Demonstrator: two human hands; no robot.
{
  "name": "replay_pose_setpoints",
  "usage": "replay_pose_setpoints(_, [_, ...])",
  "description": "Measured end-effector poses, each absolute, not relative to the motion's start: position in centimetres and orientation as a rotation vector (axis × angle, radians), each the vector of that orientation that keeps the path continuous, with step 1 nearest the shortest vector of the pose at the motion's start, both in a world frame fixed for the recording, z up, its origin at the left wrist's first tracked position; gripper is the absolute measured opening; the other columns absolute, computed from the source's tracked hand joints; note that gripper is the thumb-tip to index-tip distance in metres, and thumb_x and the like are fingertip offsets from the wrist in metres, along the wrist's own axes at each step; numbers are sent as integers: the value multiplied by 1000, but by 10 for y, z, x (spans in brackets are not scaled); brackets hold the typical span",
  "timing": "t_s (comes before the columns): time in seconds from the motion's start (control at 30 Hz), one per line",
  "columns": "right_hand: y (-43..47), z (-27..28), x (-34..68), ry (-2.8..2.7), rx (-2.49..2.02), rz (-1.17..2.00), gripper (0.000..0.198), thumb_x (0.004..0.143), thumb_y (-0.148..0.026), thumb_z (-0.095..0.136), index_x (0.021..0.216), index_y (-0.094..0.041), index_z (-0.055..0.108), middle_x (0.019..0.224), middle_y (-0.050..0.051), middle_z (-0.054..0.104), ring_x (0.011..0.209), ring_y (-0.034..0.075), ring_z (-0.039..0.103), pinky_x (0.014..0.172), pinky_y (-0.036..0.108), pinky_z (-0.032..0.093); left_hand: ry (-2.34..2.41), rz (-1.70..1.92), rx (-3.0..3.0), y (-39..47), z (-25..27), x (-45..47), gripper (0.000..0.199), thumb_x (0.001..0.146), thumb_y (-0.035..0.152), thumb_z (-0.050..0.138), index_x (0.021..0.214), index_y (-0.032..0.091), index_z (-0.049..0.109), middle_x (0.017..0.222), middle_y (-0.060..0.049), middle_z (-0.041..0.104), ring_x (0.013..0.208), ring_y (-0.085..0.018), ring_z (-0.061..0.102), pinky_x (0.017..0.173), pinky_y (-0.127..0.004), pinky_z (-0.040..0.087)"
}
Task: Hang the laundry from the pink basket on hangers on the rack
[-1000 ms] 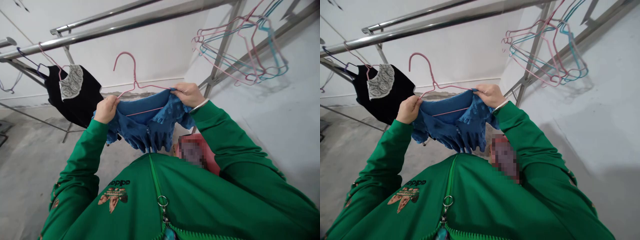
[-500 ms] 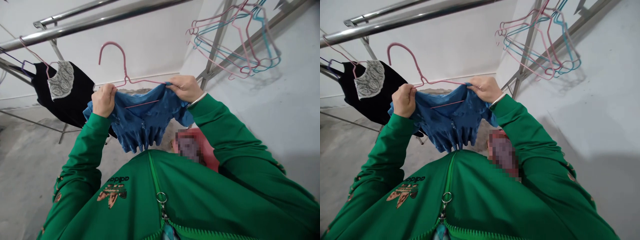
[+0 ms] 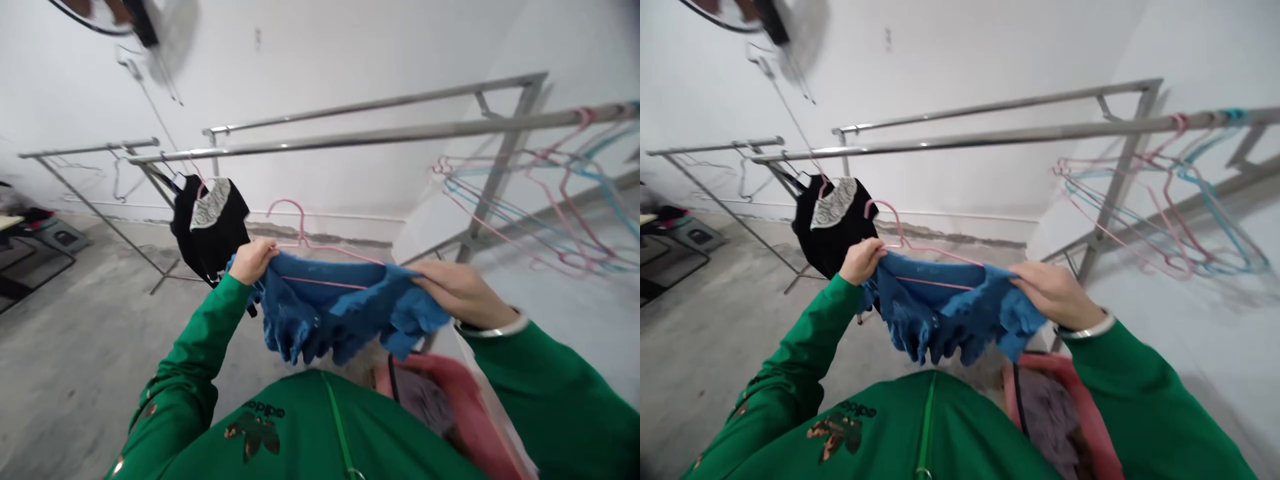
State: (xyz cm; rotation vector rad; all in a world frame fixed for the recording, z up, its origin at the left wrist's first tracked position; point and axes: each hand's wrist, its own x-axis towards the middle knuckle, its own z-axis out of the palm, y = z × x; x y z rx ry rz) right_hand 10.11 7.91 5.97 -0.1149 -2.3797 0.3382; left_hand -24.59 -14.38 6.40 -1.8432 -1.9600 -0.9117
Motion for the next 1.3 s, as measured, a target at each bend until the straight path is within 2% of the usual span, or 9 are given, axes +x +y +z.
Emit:
replay_pose_setpoints(0.1, [78, 64, 105, -2342, -171, 422, 19, 86, -29, 55, 92, -37, 71, 89, 2, 77, 76, 26, 74, 67, 41, 61, -2055, -674, -1915, -157, 53, -260, 21, 94, 34, 47, 101, 20, 61, 95, -8, 68, 87, -21, 65, 78, -32, 51])
replay_pose_setpoints(0.23, [78, 71, 95, -2359, -310, 543, 17, 81, -37, 56, 82, -44, 72, 87, 0, 77, 78, 33, 74, 70, 50, 61, -2162, -530, -1914, -171, 44, -274, 22, 93, 28, 49, 107, 18, 62, 99, -10, 69, 94, -23, 65, 85, -36, 52])
replay_pose_setpoints(0.37, [78, 87, 76, -2372, -488, 602, 18, 80, -42, 55, 75, -41, 73, 85, 1, 77, 77, 34, 73, 73, 50, 60, -2175, -651, -1650, -189, 44, -284, 32, 92, 30, 52, 120, 17, 59, 118, -15, 63, 114, -28, 58, 97, -44, 48])
replay_pose_setpoints(0.43, [80, 96, 61, -2343, -506, 585, 19, 79, -43, 55, 75, -37, 72, 81, 2, 76, 76, 33, 73, 71, 49, 60, -2193, -720, -1519, -203, 38, -288, 35, 91, 32, 51, 122, 18, 59, 123, -15, 61, 118, -30, 57, 98, -44, 48])
replay_pose_setpoints(0.57, [86, 110, 13, -2286, -457, 506, 26, 80, -43, 52, 79, -28, 72, 77, 4, 75, 74, 30, 72, 65, 43, 57, -2327, -780, -1490, -232, 2, -283, 27, 93, 30, 44, 110, 23, 64, 113, -12, 64, 106, -26, 63, 91, -39, 53])
replay_pose_setpoints(0.67, [87, 116, -34, -2259, -454, 504, 26, 78, -42, 51, 72, -23, 69, 70, 5, 72, 68, 25, 68, 59, 35, 51, -2455, -725, -1547, -252, -36, -269, 26, 94, 28, 41, 98, 22, 65, 101, -10, 67, 94, -22, 67, 85, -36, 55])
replay_pose_setpoints(0.9, [49, 116, -150, -2123, -473, 1170, 17, 72, -31, 46, 65, -19, 55, 56, 1, 55, 55, 15, 50, 54, 26, 41, -2658, -603, -1517, -293, -100, -246, 29, 95, 26, 38, 89, 22, 66, 94, -9, 70, 85, -21, 68, 77, -34, 55])
replay_pose_setpoints(1.1, [-1, 99, -230, -2044, -529, 1076, 13, 74, -24, 43, 61, -21, 44, 65, 4, 56, 71, 19, 53, 72, 32, 44, -2708, -502, -1412, -317, -116, -248, 32, 96, 26, 35, 86, 21, 65, 90, -9, 70, 81, -22, 69, 75, -36, 54])
replay_pose_setpoints(1.3, [-40, 59, -273, -1992, -634, 1077, 9, 83, -21, 40, 78, -20, 47, 88, 14, 64, 92, 26, 59, 87, 38, 46, -2774, -381, -1407, -330, -127, -250, 31, 96, 22, 35, 88, 21, 65, 91, -8, 69, 83, -22, 69, 74, -33, 51])
